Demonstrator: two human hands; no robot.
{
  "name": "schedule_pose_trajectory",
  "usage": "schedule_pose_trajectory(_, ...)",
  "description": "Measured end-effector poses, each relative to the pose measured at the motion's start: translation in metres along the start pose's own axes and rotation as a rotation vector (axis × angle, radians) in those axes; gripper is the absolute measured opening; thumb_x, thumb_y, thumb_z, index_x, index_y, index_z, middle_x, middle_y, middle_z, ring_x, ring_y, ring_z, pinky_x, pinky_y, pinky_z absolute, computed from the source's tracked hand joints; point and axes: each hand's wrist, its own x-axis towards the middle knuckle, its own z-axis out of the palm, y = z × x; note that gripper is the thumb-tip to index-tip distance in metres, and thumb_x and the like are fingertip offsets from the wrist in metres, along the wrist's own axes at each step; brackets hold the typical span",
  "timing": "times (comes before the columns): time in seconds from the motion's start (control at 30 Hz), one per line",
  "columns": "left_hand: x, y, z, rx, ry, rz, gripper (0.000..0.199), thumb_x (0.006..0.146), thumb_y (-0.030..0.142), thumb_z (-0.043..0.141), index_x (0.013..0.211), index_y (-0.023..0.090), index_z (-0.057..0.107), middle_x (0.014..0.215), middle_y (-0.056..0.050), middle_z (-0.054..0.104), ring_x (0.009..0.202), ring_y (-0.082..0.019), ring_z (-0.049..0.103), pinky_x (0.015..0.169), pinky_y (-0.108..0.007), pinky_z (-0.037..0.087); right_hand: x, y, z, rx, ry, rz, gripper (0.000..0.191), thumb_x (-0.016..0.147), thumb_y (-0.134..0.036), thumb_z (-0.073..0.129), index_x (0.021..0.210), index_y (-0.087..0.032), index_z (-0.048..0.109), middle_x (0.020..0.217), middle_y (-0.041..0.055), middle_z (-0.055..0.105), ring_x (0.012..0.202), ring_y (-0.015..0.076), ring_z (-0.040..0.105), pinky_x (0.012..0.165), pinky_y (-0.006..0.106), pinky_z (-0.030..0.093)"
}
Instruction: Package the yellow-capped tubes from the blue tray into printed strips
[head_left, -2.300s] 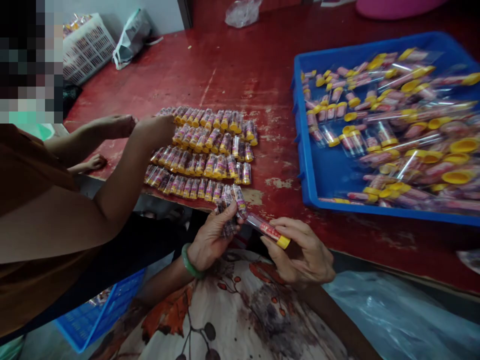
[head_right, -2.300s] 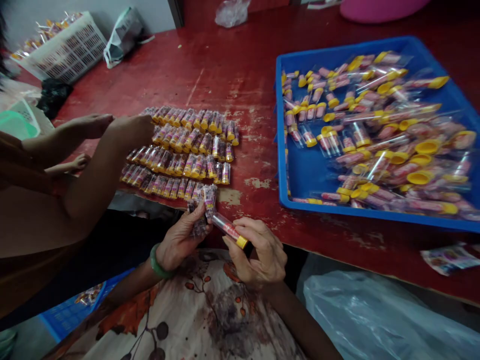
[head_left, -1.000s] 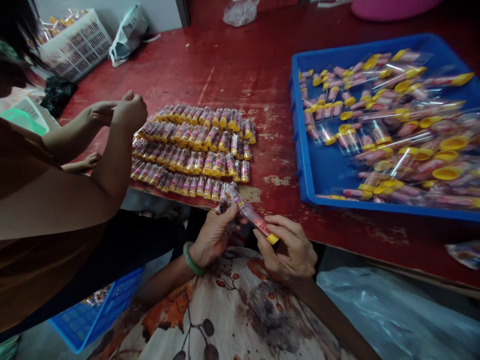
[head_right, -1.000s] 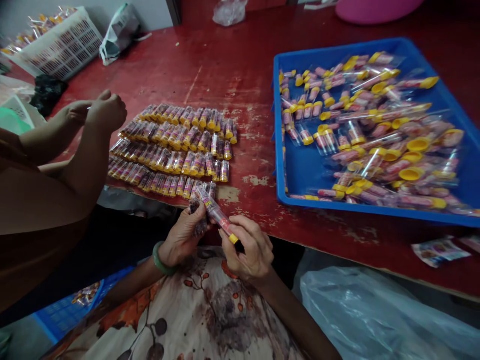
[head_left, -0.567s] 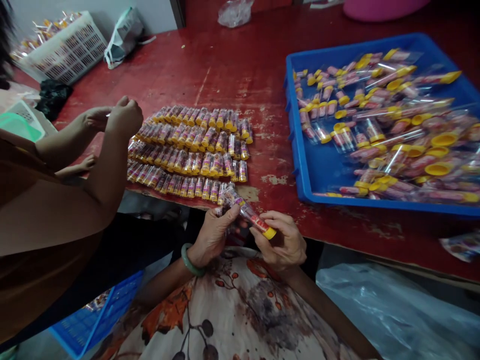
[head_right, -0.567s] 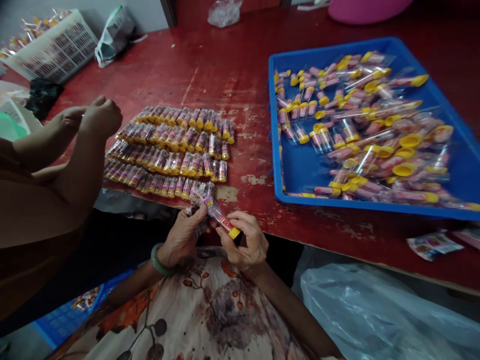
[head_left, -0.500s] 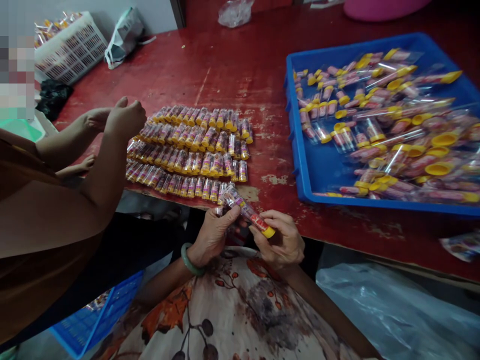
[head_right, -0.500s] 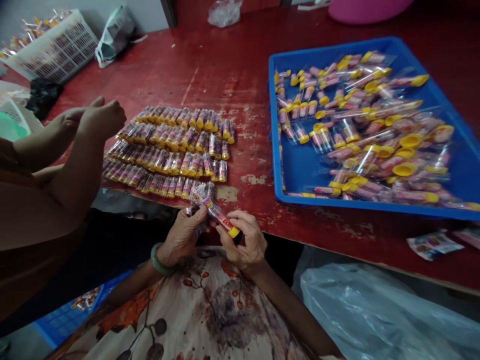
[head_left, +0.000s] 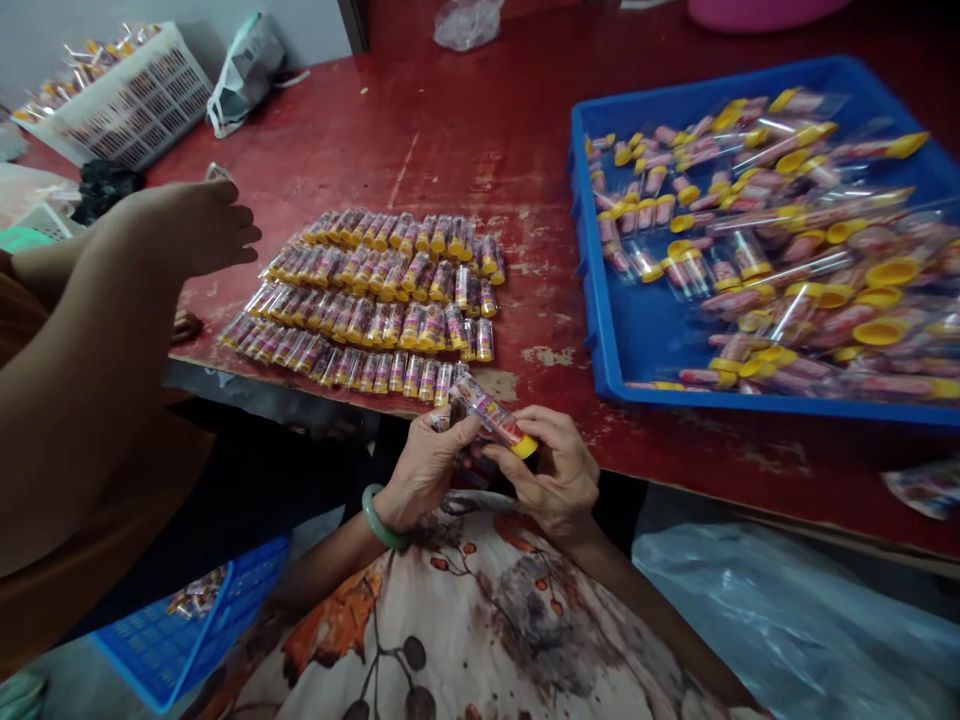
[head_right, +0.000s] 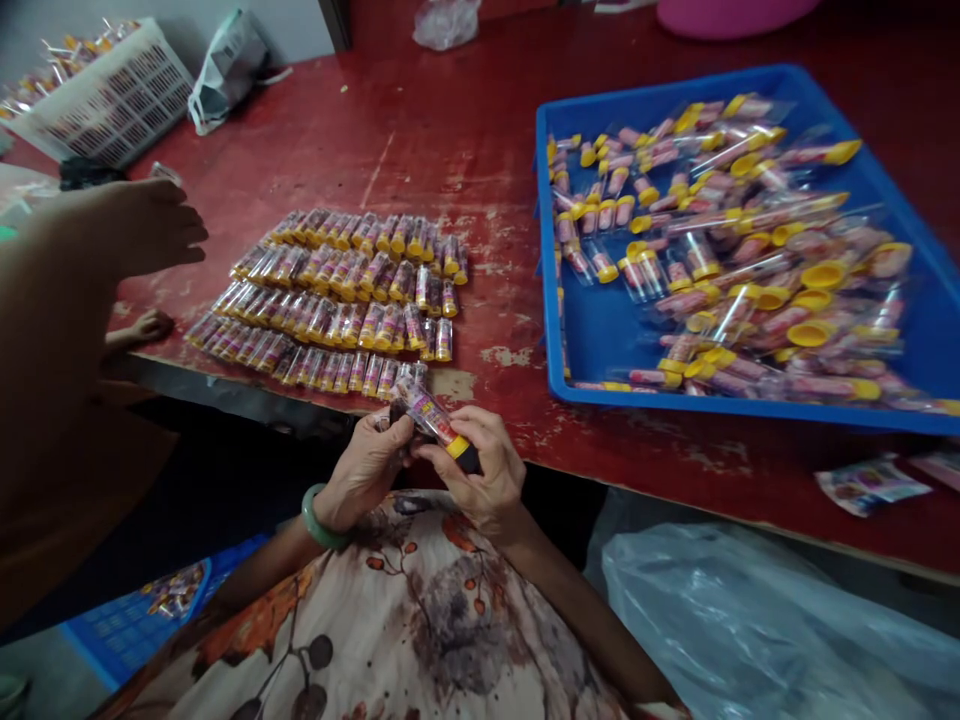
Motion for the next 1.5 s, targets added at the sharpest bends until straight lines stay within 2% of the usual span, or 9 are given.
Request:
schedule_pose_trajectory(0.1, 0.0, 0.006, 0.001, -0.049, -0.02, -0.039, 0.037, 0.059, 0.042, 0.087, 0.063, 0.013, 0.064, 0.054, 0.002, 0.056, 0.045, -0.005, 0.046, 0.043, -0.017, 0.033, 0.004, -0.002, -0.01, 0.148, -0.215, 0.054, 0.038, 0.085, -0.025, 0.07, 0.121, -0.02, 0.057, 0.115, 0.0124, 0.061, 0.105, 0.0247, 0.063, 0.084, 0.041, 0.058)
schedule_pose_trajectory(0.17, -0.001, 0.008, 0.0, -0.067, -0.064, -0.049, 0.035, 0.062, 0.04, 0.086, 0.063, 0.013, 0.063, 0.054, 0.002, 0.056, 0.045, -0.005, 0.047, 0.043, -0.017, 0.032, 0.004, -0.004, -0.016, 0.225, -0.27, 0.116, 0.037, 0.087, -0.019, 0.065, 0.123, -0.021, 0.057, 0.118, 0.0123, 0.06, 0.108, 0.0246, 0.061, 0.085, 0.04, 0.057)
schedule_pose_trajectory(0.23, -0.002, 0.008, -0.001, -0.045, -0.131, -0.067, 0.034, 0.065, 0.041, 0.084, 0.063, 0.013, 0.064, 0.053, 0.001, 0.056, 0.045, -0.005, 0.046, 0.043, -0.017, 0.032, 0.001, -0.006, -0.018, 0.252, -0.232, 0.138, 0.04, 0.085, -0.014, 0.065, 0.123, -0.022, 0.058, 0.116, 0.0108, 0.06, 0.104, 0.0232, 0.061, 0.081, 0.038, 0.057)
schedule_pose_trajectory(0.37, -0.006, 0.006, 0.0, 0.019, -0.212, -0.134, 0.037, 0.062, 0.045, 0.085, 0.064, 0.013, 0.067, 0.054, 0.0, 0.057, 0.044, -0.006, 0.047, 0.044, -0.019, 0.034, -0.003, -0.008, -0.016, 0.302, -0.137, 0.196, 0.046, 0.081, -0.013, 0.065, 0.125, -0.023, 0.056, 0.117, 0.0089, 0.057, 0.069, 0.0117, 0.057, 0.062, 0.03, 0.053)
schedule_pose_trajectory(0.43, -0.009, 0.005, 0.0, 0.036, -0.245, -0.148, 0.036, 0.063, 0.044, 0.085, 0.066, 0.013, 0.067, 0.056, 0.0, 0.057, 0.045, -0.006, 0.047, 0.044, -0.019, 0.034, -0.001, -0.01, -0.015, 0.299, -0.106, 0.236, 0.043, 0.081, -0.013, 0.066, 0.122, -0.023, 0.058, 0.114, 0.0078, 0.058, 0.062, 0.0089, 0.053, 0.058, 0.027, 0.05)
schedule_pose_trajectory(0.77, -0.011, -0.004, -0.004, 0.169, -0.338, -0.113, 0.038, 0.075, 0.049, 0.075, 0.067, 0.013, 0.064, 0.05, 0.001, 0.054, 0.041, -0.006, 0.041, 0.041, -0.02, 0.027, 0.013, -0.024, -0.015, 0.189, 0.02, 0.172, 0.027, 0.079, -0.01, 0.069, 0.101, -0.024, 0.072, 0.096, 0.0041, 0.067, 0.072, 0.0147, 0.063, 0.059, 0.027, 0.051)
schedule_pose_trajectory(1.1, -0.011, -0.001, -0.007, 0.152, -0.36, -0.096, 0.032, 0.076, 0.045, 0.074, 0.071, 0.015, 0.064, 0.052, 0.002, 0.055, 0.041, -0.006, 0.042, 0.041, -0.021, 0.025, 0.015, -0.024, -0.02, 0.15, -0.096, 0.097, 0.036, 0.082, -0.007, 0.067, 0.112, -0.026, 0.07, 0.101, 0.006, 0.067, 0.086, 0.0188, 0.066, 0.071, 0.031, 0.056)
schedule_pose_trajectory(1.27, -0.01, 0.0, -0.007, 0.161, -0.36, -0.109, 0.041, 0.072, 0.053, 0.075, 0.067, 0.014, 0.063, 0.049, 0.002, 0.054, 0.041, -0.006, 0.042, 0.042, -0.022, 0.026, 0.013, -0.025, -0.016, 0.072, -0.037, 0.01, 0.04, 0.082, -0.003, 0.063, 0.116, -0.024, 0.069, 0.1, 0.0075, 0.067, 0.085, 0.0189, 0.066, 0.067, 0.03, 0.056)
schedule_pose_trajectory(1.5, -0.014, -0.003, -0.006, 0.193, -0.349, -0.123, 0.04, 0.075, 0.05, 0.074, 0.062, 0.014, 0.059, 0.046, 0.003, 0.053, 0.039, -0.005, 0.041, 0.041, -0.021, 0.025, 0.009, -0.028, -0.014, -0.001, -0.002, -0.051, 0.045, 0.08, 0.001, 0.06, 0.118, -0.023, 0.067, 0.101, 0.0085, 0.067, 0.083, 0.0184, 0.066, 0.063, 0.028, 0.056)
